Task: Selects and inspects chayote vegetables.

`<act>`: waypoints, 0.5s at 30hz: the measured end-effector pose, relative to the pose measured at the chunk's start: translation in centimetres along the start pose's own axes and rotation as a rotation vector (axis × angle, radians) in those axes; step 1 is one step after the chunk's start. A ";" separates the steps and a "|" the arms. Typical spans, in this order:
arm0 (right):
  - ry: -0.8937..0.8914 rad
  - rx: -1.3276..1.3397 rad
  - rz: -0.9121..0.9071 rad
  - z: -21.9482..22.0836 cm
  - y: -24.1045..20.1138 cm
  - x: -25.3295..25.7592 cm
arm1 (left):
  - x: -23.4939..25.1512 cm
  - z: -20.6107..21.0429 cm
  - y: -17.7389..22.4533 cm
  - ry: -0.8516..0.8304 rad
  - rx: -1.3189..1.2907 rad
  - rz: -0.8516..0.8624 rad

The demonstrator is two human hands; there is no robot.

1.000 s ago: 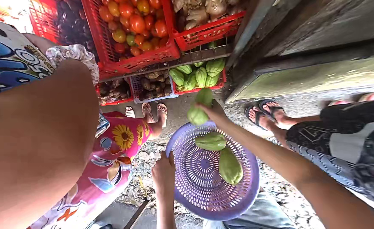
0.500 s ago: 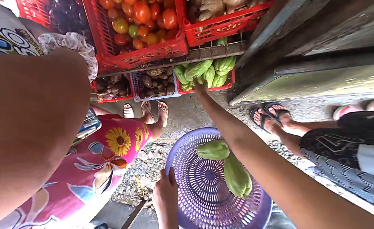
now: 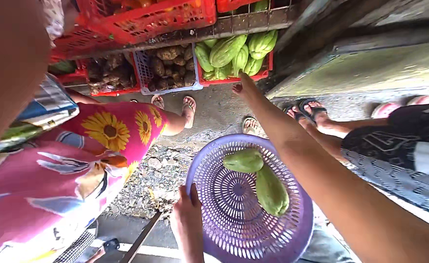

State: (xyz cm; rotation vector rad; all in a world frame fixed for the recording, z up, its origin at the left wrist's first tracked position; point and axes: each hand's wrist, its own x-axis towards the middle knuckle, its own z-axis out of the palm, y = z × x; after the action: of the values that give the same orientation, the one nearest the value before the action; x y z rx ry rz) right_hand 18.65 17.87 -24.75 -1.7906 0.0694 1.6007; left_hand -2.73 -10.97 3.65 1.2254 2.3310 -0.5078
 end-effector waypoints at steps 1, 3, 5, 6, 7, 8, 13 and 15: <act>-0.015 0.016 0.008 -0.4 0.8 0.9 | -0.2 0.4 -0.3 -0.001 0.000 0.009; 0.005 0.058 -0.029 -0.2 1.7 2.7 | -0.6 1.1 -0.7 -0.025 0.012 0.012; 0.064 0.157 -0.081 0.4 2.3 3.9 | -1.2 1.9 -1.6 -0.005 0.016 0.040; 0.109 0.182 -0.102 0.8 2.6 4.2 | -1.6 2.5 -2.1 0.015 0.011 0.063; 0.156 0.200 -0.117 1.1 2.8 4.5 | -2.1 3.1 -2.7 0.036 0.004 0.083; 0.200 0.200 -0.127 1.4 3.1 4.9 | -2.5 3.6 -3.3 0.057 -0.004 0.103; 0.216 0.153 -0.209 1.6 4.3 6.9 | -4.5 5.6 -6.6 0.088 -0.026 0.129; 0.175 0.206 -0.262 1.3 4.5 7.0 | -4.5 6.4 -7.6 0.084 -0.050 0.139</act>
State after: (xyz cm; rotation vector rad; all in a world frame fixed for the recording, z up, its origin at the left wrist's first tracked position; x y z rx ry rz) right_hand 16.98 18.15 -32.96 -1.6973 0.0749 1.2067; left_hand -5.39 -21.34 1.71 1.3974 2.2922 -0.3553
